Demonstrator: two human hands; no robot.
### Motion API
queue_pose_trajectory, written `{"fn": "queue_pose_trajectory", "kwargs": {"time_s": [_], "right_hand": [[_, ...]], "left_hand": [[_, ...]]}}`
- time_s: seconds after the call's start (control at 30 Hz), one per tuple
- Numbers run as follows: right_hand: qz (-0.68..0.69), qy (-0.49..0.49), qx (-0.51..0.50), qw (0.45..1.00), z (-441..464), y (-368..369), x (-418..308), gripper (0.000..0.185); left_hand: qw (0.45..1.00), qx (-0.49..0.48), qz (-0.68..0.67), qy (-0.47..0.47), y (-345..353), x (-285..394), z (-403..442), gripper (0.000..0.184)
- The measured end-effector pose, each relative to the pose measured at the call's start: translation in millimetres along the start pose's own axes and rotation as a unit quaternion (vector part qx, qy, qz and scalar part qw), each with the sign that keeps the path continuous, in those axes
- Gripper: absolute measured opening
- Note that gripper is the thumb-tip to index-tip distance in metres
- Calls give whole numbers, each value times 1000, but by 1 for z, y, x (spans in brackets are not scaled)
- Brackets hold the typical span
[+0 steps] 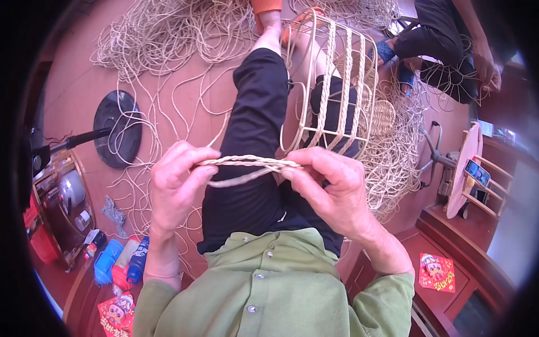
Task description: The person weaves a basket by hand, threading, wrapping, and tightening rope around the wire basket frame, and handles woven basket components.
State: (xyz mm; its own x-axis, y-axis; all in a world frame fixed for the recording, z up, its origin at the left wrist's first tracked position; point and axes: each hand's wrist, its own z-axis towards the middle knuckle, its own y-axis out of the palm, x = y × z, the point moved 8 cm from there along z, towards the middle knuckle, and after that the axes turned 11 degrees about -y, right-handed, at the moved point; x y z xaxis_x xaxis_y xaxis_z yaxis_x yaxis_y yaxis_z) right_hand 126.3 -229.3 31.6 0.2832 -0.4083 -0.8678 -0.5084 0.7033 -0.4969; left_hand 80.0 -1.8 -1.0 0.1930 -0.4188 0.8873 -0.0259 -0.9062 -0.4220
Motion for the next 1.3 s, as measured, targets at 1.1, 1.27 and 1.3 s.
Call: {"fn": "queue_pose_trajectory", "kwargs": {"time_s": [1.1, 1.27, 1.3], "right_hand": [[-232, 21, -116, 965, 16, 6, 6, 26], [-175, 83, -191, 962, 22, 5, 10, 21], [-160, 92, -209, 960, 25, 6, 10, 21]], "left_hand": [[990, 29, -128, 45, 84, 15, 14, 11], [980, 98, -166, 43, 88, 18, 3, 14], [979, 116, -159, 62, 87, 20, 1, 14]]}}
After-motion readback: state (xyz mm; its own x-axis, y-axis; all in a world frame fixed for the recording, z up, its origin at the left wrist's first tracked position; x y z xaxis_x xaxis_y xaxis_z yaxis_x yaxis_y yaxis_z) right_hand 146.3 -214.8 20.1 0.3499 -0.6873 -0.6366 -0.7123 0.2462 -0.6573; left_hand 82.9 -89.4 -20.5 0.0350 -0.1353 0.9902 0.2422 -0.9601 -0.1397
